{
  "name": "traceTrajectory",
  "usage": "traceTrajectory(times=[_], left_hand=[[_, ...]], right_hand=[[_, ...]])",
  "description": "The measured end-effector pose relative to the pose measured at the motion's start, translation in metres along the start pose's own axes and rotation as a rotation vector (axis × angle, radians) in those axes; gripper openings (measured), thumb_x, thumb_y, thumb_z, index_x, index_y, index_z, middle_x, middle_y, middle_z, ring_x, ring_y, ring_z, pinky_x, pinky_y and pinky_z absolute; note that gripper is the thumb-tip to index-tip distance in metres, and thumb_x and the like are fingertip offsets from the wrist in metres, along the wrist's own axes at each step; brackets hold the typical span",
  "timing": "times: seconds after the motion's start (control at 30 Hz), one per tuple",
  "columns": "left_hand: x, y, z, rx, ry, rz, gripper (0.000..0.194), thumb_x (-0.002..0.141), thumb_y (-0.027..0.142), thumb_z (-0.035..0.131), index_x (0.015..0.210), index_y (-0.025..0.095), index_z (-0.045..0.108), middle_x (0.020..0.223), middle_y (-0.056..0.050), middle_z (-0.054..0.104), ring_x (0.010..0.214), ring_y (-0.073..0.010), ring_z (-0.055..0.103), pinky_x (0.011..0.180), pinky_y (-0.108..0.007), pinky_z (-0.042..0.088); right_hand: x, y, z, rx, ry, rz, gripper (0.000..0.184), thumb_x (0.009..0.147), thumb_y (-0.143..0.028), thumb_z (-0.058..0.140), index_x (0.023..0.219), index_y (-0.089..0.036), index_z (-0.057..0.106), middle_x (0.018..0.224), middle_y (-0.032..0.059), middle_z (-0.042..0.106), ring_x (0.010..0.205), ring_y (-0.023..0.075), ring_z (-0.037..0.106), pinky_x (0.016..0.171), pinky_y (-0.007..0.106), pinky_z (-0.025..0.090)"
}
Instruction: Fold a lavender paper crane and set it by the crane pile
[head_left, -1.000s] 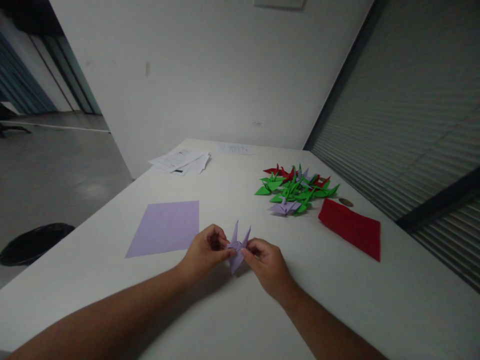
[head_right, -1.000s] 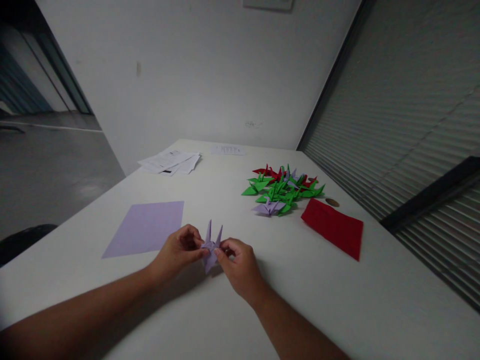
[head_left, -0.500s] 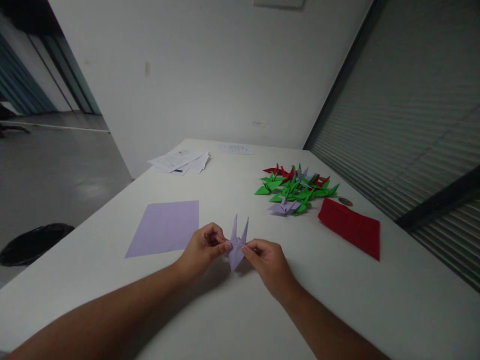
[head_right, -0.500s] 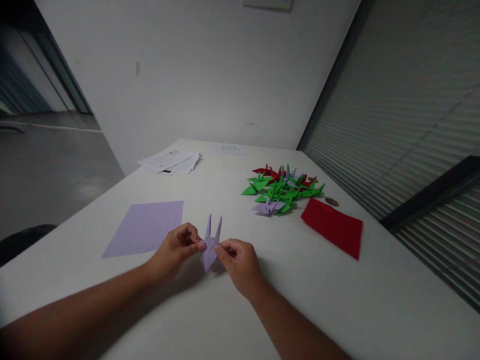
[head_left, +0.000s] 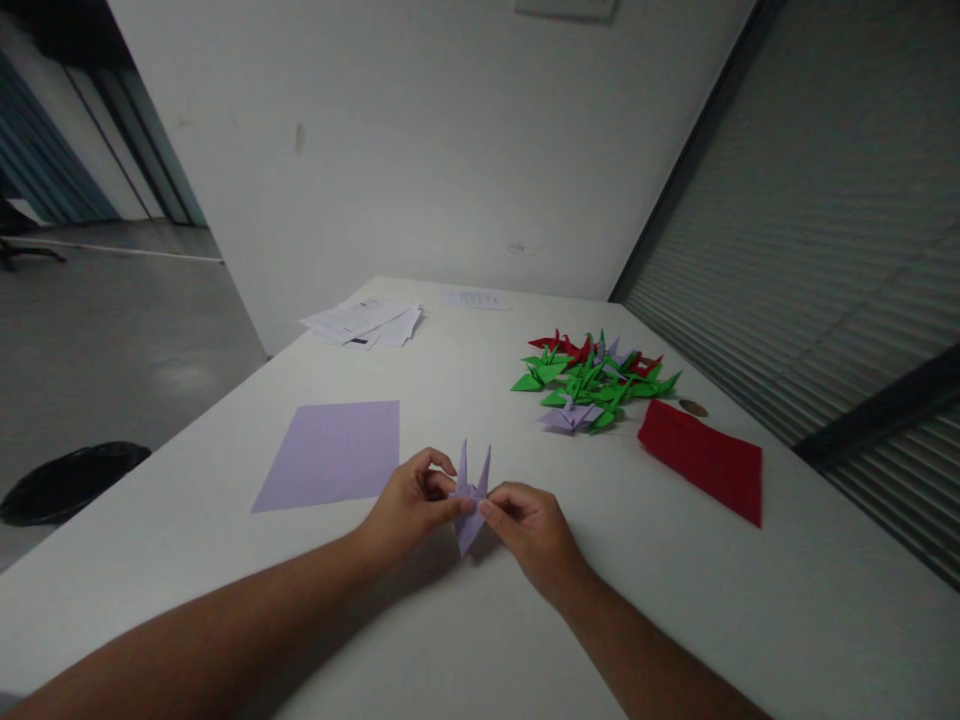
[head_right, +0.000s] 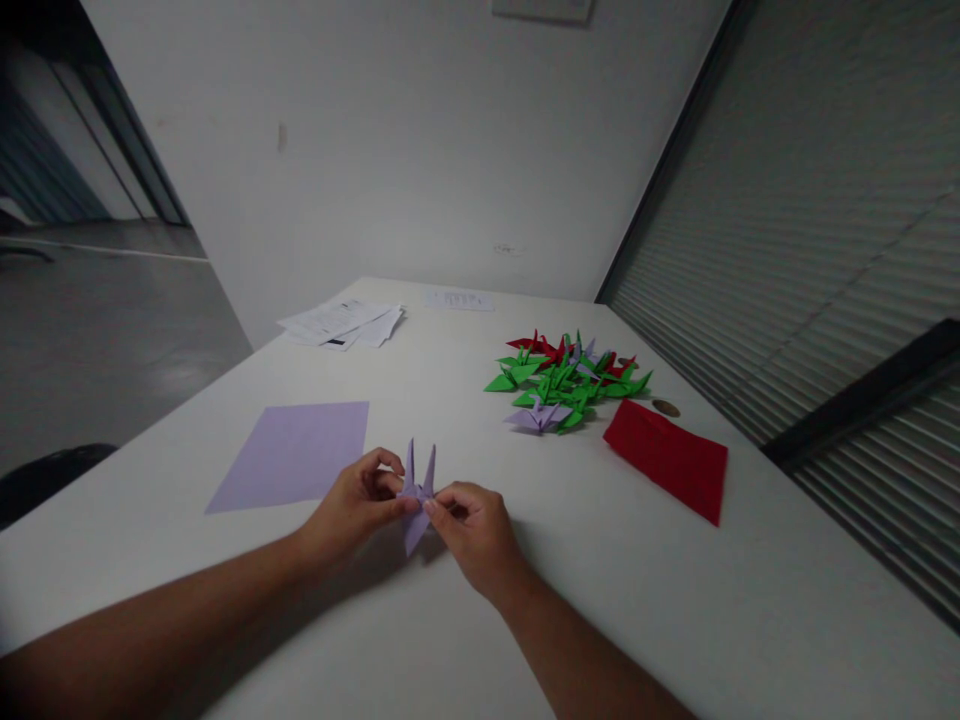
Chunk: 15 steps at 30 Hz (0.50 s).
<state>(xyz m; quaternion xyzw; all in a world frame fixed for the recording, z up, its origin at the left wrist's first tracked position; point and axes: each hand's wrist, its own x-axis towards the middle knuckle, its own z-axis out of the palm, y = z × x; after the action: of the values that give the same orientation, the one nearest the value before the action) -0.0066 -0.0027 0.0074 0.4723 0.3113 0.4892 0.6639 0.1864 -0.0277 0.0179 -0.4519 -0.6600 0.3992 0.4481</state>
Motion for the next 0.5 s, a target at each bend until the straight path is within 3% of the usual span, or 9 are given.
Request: traceTrajectory(times=[0.23, 0.5], left_hand=[[-0.0017, -0.0009, -0.0009, 0.007, 0.004, 0.024, 0.045, 0.069, 0.024, 0.092, 0.088, 0.019, 0.052, 0.067, 0.004, 0.068, 0.058, -0.009, 0.061, 0.058, -0.021, 0.046], [-0.0043, 0.0, 0.003, -0.057, 0.001, 0.023, 0.045, 0.068, 0.019, 0.093, 0.092, 0.018, 0.055, 0.074, 0.002, 0.071, 0.066, -0.0103, 0.064, 0.064, -0.021, 0.049]], right_hand=[[-0.0004, 0.0015, 0.0013, 0.063, -0.04, 0.006, 0.031, 0.09, -0.039, 0.067, 0.068, -0.019, 0.061, 0.064, -0.002, 0.054, 0.063, 0.0141, 0.049, 0.06, 0.026, 0.038], [-0.0003, 0.0009, -0.0004, -0.068, -0.086, -0.065, 0.026, 0.09, -0.033, 0.067, 0.069, -0.018, 0.067, 0.068, 0.0014, 0.063, 0.067, 0.0159, 0.057, 0.066, 0.028, 0.041]])
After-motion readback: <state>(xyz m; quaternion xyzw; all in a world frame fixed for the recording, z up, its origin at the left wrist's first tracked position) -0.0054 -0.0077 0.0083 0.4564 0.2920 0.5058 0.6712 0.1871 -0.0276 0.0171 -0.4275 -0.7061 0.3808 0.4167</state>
